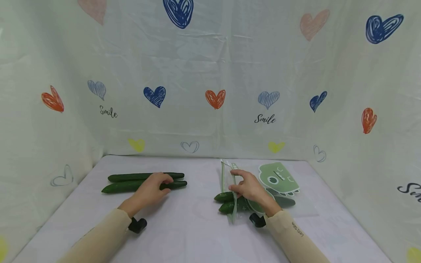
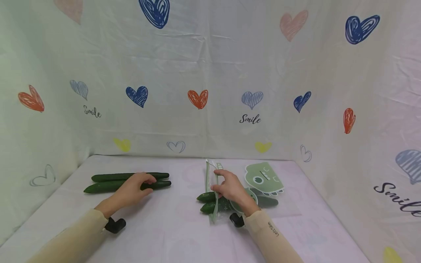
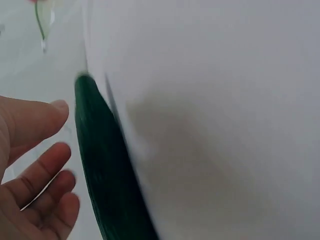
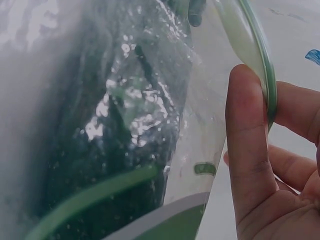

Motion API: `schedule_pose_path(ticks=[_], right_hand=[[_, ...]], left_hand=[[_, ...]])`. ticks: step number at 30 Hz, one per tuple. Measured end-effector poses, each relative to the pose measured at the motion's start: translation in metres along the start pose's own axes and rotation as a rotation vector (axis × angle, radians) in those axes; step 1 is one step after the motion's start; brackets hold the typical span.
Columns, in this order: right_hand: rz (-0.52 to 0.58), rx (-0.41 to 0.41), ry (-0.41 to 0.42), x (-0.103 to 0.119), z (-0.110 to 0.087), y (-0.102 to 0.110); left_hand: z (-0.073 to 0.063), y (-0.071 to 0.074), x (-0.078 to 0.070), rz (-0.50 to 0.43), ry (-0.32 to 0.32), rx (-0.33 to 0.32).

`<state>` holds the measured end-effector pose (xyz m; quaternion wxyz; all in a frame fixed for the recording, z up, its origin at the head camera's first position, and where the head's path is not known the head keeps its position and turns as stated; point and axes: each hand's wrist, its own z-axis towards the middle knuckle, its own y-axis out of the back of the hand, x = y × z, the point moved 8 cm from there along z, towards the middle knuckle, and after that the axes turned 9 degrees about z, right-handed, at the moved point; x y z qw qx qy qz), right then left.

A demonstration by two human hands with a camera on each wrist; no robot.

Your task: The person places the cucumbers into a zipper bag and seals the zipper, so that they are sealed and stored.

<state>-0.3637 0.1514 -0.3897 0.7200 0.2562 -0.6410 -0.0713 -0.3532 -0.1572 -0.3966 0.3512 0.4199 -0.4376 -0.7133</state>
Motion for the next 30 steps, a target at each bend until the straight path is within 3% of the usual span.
schedule_pose_path(ticks=[5,10,23,30], right_hand=[[-0.002,-0.001,0.01,-0.001,-0.001,0.0],[-0.009,-0.004,0.01,-0.001,-0.003,0.001],[-0.019,-0.01,0.014,-0.003,-0.002,0.0],[-0.024,-0.004,0.01,-0.002,0.0,0.001]], left_hand=[[-0.012,0.02,0.035,0.128,-0.001,-0.084],[-0.021,0.027,0.052,0.148,0.0,-0.095],[-0.025,0.03,0.071,0.208,0.028,-0.07],[-0.025,0.031,0.07,0.213,0.02,-0.059]])
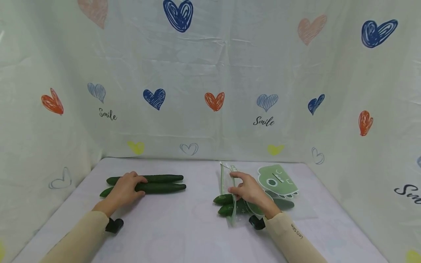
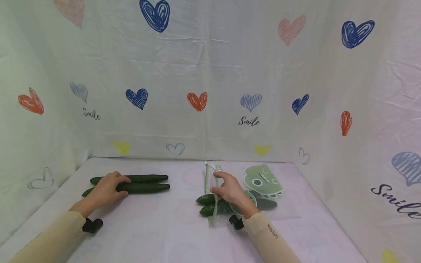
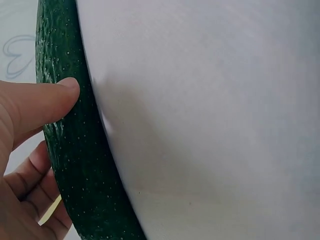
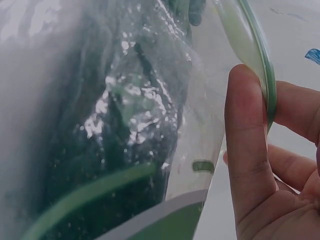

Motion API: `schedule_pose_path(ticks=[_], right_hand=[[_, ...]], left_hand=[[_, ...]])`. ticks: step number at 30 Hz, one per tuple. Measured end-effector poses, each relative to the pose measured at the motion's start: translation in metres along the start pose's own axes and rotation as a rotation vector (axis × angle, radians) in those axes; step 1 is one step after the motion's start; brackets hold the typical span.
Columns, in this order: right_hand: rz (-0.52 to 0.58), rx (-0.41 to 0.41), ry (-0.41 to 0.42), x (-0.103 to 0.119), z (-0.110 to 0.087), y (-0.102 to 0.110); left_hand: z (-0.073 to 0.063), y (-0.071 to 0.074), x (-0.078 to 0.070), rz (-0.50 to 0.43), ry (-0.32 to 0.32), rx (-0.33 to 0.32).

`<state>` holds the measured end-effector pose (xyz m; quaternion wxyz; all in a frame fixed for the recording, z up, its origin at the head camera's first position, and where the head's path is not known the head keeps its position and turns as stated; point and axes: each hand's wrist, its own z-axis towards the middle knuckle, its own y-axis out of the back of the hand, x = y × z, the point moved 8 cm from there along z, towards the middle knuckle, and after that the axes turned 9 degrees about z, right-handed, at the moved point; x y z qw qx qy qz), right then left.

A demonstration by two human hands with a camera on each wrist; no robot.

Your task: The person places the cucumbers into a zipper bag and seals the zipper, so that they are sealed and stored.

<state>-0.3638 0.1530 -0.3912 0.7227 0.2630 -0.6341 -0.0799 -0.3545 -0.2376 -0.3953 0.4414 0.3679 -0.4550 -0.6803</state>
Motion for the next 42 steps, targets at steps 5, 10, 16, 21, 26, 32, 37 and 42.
schedule_pose_path(ticks=[5,10,16,21,26,32,37,42], right_hand=[[0.002,0.001,-0.011,0.0,0.0,0.0],[0.006,0.002,-0.008,0.0,0.0,-0.001],[0.014,0.0,-0.007,-0.002,0.001,-0.002],[0.005,0.002,-0.007,-0.001,0.0,-0.002],[0.0,-0.008,0.0,0.002,0.001,-0.001],[-0.002,-0.006,-0.012,0.001,0.001,-0.001],[-0.007,-0.014,-0.009,0.001,0.002,0.0],[-0.008,-0.005,-0.001,0.002,0.003,-0.001]], left_hand=[[0.0,0.0,-0.003,0.004,-0.021,0.001],[0.0,0.0,-0.004,0.002,-0.032,0.005],[-0.001,0.001,-0.006,0.007,-0.053,-0.005],[-0.003,0.0,-0.012,0.004,-0.084,-0.019],[-0.001,-0.001,-0.027,-0.024,-0.096,-0.008],[0.008,-0.007,-0.051,-0.068,-0.088,0.021],[0.02,-0.016,-0.073,-0.094,-0.089,0.026],[0.031,-0.025,-0.101,-0.101,-0.1,0.041]])
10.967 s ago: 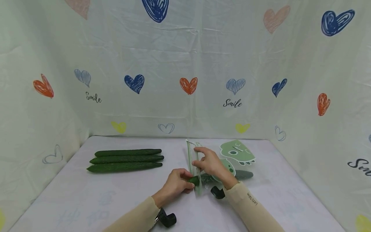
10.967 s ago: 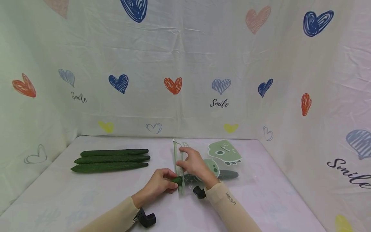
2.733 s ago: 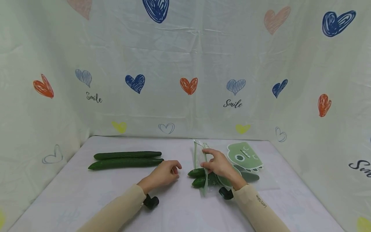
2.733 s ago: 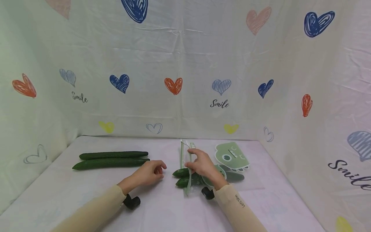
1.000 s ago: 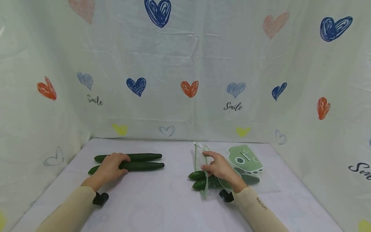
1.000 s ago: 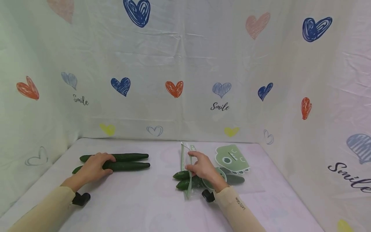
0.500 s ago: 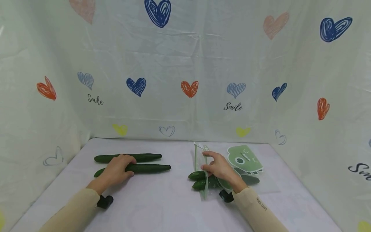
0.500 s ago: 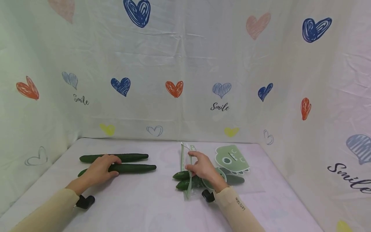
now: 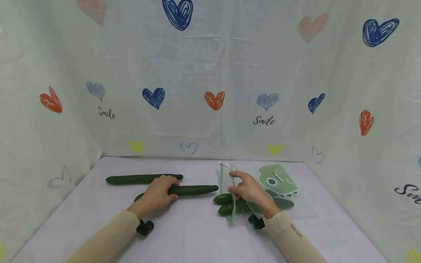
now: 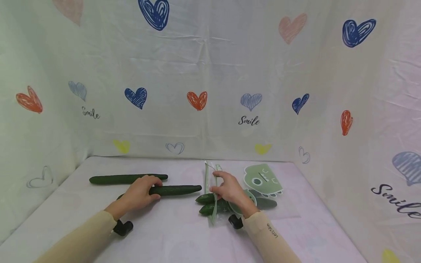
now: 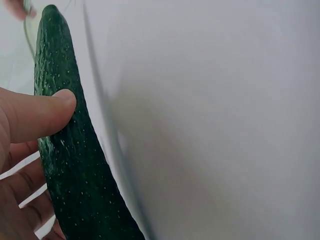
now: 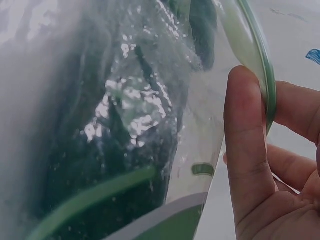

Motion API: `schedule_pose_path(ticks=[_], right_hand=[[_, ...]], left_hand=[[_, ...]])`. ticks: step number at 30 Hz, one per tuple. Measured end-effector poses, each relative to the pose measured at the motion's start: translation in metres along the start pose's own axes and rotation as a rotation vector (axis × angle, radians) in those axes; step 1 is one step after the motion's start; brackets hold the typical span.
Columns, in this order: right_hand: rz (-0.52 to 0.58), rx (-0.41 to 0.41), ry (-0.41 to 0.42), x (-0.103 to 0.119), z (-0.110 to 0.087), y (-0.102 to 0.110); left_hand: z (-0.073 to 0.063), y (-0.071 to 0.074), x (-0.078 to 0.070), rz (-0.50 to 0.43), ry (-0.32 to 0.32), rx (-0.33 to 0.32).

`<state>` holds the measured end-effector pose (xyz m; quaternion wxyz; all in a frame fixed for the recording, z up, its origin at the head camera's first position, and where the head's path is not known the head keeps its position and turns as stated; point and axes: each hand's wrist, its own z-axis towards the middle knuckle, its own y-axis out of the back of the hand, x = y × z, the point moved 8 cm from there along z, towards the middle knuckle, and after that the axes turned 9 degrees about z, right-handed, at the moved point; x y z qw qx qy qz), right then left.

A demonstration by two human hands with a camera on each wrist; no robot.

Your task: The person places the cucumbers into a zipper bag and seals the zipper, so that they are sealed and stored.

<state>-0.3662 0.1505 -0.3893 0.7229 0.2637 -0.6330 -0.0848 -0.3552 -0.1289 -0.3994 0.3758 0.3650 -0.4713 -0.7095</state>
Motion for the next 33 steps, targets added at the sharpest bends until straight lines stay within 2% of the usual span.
schedule_pose_path(ticks=[9,20,26,30,33], right_hand=[[0.015,0.017,-0.02,0.001,-0.001,-0.002],[0.038,0.008,-0.044,0.0,-0.001,-0.002],[0.039,0.013,-0.044,-0.001,-0.001,-0.003],[0.03,0.015,-0.038,-0.001,-0.001,-0.003],[0.029,0.018,-0.035,-0.002,-0.001,-0.002]], left_hand=[[0.025,-0.024,-0.04,-0.055,-0.027,0.078],[0.051,-0.034,-0.073,-0.093,-0.087,0.097],[0.05,-0.04,-0.074,-0.137,-0.08,0.119],[0.04,-0.04,-0.066,-0.154,-0.08,0.169],[0.03,-0.036,-0.056,-0.146,-0.053,0.191]])
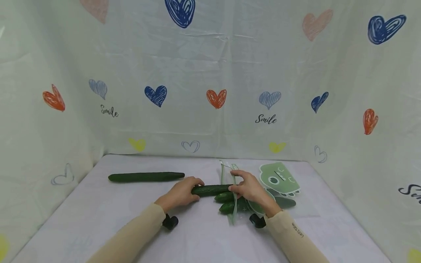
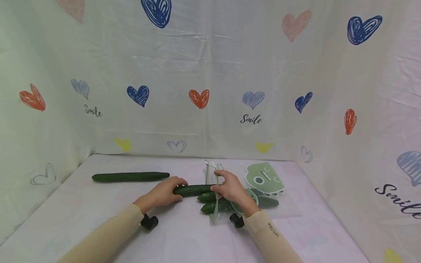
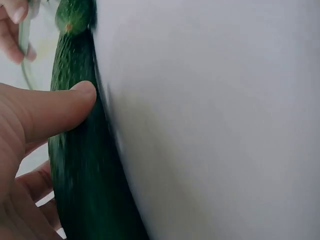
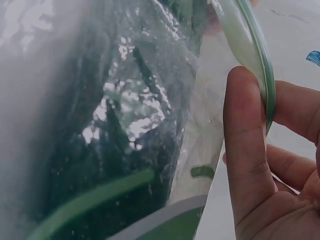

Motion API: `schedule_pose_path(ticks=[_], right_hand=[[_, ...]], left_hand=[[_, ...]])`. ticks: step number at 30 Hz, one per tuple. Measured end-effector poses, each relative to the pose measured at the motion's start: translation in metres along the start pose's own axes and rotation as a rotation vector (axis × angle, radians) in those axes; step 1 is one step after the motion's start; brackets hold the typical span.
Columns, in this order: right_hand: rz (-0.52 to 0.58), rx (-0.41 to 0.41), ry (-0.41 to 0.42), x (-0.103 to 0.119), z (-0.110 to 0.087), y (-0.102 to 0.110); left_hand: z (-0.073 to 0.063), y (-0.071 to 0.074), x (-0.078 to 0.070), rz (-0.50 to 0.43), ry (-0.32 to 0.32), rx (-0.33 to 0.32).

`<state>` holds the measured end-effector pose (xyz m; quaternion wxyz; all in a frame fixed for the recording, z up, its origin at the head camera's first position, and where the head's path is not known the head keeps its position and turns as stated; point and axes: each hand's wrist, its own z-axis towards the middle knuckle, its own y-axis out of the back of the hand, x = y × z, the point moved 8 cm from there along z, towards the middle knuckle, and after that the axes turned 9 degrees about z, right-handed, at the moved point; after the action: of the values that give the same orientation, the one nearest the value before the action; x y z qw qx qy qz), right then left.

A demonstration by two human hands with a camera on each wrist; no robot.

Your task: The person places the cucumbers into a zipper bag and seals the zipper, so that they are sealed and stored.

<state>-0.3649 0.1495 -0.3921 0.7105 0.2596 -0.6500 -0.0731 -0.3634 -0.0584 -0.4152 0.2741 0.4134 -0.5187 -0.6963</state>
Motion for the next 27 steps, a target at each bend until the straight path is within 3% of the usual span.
schedule_pose_path(ticks=[10,17,27], right_hand=[[0.038,-0.001,-0.012,-0.001,0.0,-0.001],[0.05,0.003,-0.014,-0.001,0.0,0.0],[0.013,0.006,0.006,-0.001,-0.001,0.0]], left_hand=[[-0.03,0.018,0.032,-0.02,0.12,-0.006],[-0.032,0.02,0.04,-0.045,0.119,0.036],[-0.031,0.019,0.039,-0.065,0.076,-0.004]])
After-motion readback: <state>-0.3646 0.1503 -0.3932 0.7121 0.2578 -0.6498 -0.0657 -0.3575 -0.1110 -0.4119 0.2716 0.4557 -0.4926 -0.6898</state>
